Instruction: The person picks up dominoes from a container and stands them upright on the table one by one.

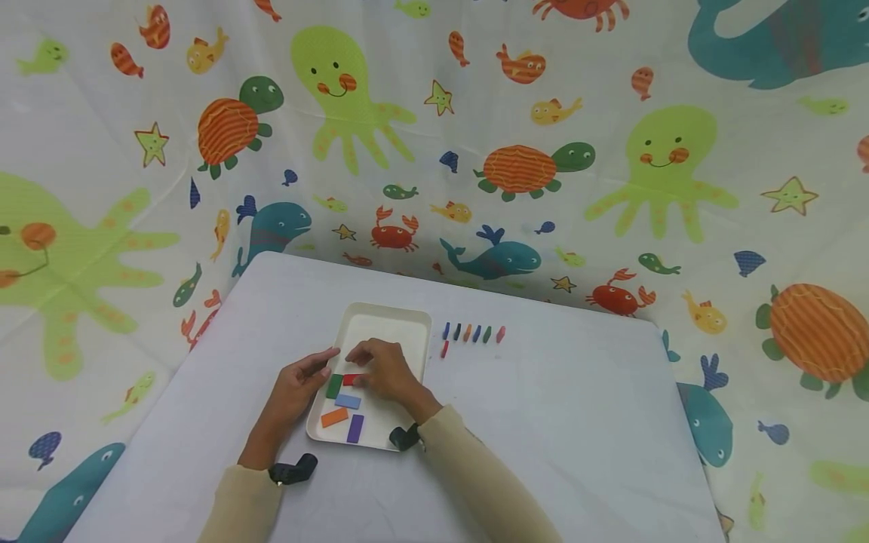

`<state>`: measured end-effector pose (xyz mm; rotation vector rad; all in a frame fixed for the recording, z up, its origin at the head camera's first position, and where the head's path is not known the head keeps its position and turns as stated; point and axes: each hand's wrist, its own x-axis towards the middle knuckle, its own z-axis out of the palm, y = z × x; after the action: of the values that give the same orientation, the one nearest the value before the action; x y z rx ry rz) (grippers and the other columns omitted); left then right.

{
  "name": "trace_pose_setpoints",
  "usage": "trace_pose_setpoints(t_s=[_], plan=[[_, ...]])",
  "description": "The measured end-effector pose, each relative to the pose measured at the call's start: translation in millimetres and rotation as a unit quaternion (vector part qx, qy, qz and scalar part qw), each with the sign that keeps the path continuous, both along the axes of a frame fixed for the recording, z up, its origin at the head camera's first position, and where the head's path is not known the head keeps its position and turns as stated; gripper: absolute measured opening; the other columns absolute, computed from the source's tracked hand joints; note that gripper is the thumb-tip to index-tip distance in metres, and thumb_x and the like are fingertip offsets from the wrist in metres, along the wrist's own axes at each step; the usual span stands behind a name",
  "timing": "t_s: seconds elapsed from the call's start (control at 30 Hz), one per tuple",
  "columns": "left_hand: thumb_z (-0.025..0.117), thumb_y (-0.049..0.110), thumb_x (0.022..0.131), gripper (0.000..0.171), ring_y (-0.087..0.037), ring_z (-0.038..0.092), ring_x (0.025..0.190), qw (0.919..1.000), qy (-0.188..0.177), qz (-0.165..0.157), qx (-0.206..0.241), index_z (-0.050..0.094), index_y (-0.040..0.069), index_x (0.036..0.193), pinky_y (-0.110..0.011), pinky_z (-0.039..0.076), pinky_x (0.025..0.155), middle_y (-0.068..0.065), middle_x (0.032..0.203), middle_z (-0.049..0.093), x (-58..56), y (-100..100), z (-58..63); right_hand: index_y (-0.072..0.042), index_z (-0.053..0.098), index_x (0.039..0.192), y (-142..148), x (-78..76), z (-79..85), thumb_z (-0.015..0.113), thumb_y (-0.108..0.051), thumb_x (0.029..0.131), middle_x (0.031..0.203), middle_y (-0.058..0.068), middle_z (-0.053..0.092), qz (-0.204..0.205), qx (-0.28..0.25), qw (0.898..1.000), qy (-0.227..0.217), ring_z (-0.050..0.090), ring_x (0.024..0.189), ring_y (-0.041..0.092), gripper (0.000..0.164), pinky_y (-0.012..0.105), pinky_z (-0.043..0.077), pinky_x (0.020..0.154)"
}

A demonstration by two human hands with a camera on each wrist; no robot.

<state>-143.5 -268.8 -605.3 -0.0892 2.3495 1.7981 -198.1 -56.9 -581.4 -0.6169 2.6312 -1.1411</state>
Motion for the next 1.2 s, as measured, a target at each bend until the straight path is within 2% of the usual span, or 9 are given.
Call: trace_pose_setpoints(t_s=[0.1, 0.4, 0.57, 0.73, 0.83, 1.07, 1.2], plan=[[0.063, 0.030, 0.109, 0.051, -0.033, 0.037, 0.160, 1.0000, 0.001, -0.001, 0.004, 0.055, 0.012, 0.155, -0.005, 0.038, 0.108, -0.009, 0.167, 0.047, -0.4, -0.1, 0.0, -0.023, 0.077, 0.118, -1.5, -1.4, -0.6, 0.090, -0.011, 0.085, 0.112, -0.012, 0.075, 0.001, 0.012, 1.000, -0.003, 0.066, 0.099, 0.000, 0.037, 0.013, 0.054, 0.100], [0.063, 0.033, 0.108, 0.050, -0.031, 0.038, 0.160, 0.9999, 0.003, 0.003, -0.009, 0.056, 0.014, 0.154, -0.020, 0.038, 0.115, -0.007, 0.167, 0.047, -0.7, 1.0, -3.5, -0.022, 0.078, 0.117, -1.8, -4.9, -4.3, 0.089, -0.008, 0.086, 0.110, -0.011, 0.076, 0.002, 0.019, 1.000, -0.010, 0.066, 0.094, 0.000, 0.035, 0.012, 0.056, 0.096], [0.062, 0.030, 0.109, 0.049, -0.033, 0.038, 0.160, 0.9999, 0.006, 0.001, -0.009, 0.056, 0.013, 0.155, -0.017, 0.039, 0.113, -0.009, 0.168, 0.046, -1.7, 0.5, -5.5, -0.023, 0.078, 0.116, -0.3, -6.8, -3.4, 0.088, -0.010, 0.087, 0.108, -0.012, 0.075, -0.005, 0.030, 1.000, -0.005, 0.066, 0.093, 0.000, 0.033, 0.013, 0.056, 0.094], [0.061, 0.029, 0.110, 0.048, -0.032, 0.038, 0.159, 0.9999, 0.008, 0.001, -0.008, 0.056, 0.013, 0.154, -0.011, 0.039, 0.110, -0.008, 0.168, 0.046, -3.0, 0.2, -7.0, -0.024, 0.078, 0.115, 0.0, -8.0, -4.6, 0.090, -0.016, 0.086, 0.105, -0.013, 0.075, 0.001, 0.059, 0.998, 0.020, 0.063, 0.090, -0.001, 0.033, 0.014, 0.055, 0.095], [0.061, 0.030, 0.110, 0.048, -0.031, 0.038, 0.160, 1.0000, 0.002, 0.000, -0.007, 0.056, 0.014, 0.155, -0.010, 0.039, 0.110, -0.008, 0.168, 0.046, -3.6, 0.6, -6.9, -0.024, 0.078, 0.114, 0.1, -7.8, -5.7, 0.091, -0.018, 0.086, 0.102, -0.012, 0.074, 0.005, 0.077, 0.997, 0.029, 0.061, 0.087, -0.001, 0.032, 0.018, 0.054, 0.098], [0.061, 0.032, 0.109, 0.049, -0.033, 0.037, 0.160, 0.9999, -0.013, 0.003, -0.011, 0.055, 0.015, 0.155, -0.025, 0.040, 0.116, -0.008, 0.169, 0.045, -3.9, 1.5, -7.3, -0.024, 0.078, 0.113, 0.9, -6.5, -4.2, 0.089, -0.018, 0.087, 0.099, -0.011, 0.074, 0.016, 0.090, 0.995, 0.040, 0.060, 0.088, 0.001, 0.028, 0.036, 0.048, 0.109], [0.062, 0.033, 0.109, 0.050, -0.032, 0.037, 0.160, 0.9999, -0.012, 0.005, -0.011, 0.055, 0.015, 0.155, -0.022, 0.040, 0.115, -0.007, 0.169, 0.045, -3.3, 1.2, -7.4, -0.027, 0.078, 0.115, 1.7, -7.2, -4.7, 0.087, -0.019, 0.090, 0.101, -0.013, 0.073, 0.016, 0.097, 0.994, 0.048, 0.061, 0.094, 0.001, 0.028, 0.040, 0.046, 0.114]])
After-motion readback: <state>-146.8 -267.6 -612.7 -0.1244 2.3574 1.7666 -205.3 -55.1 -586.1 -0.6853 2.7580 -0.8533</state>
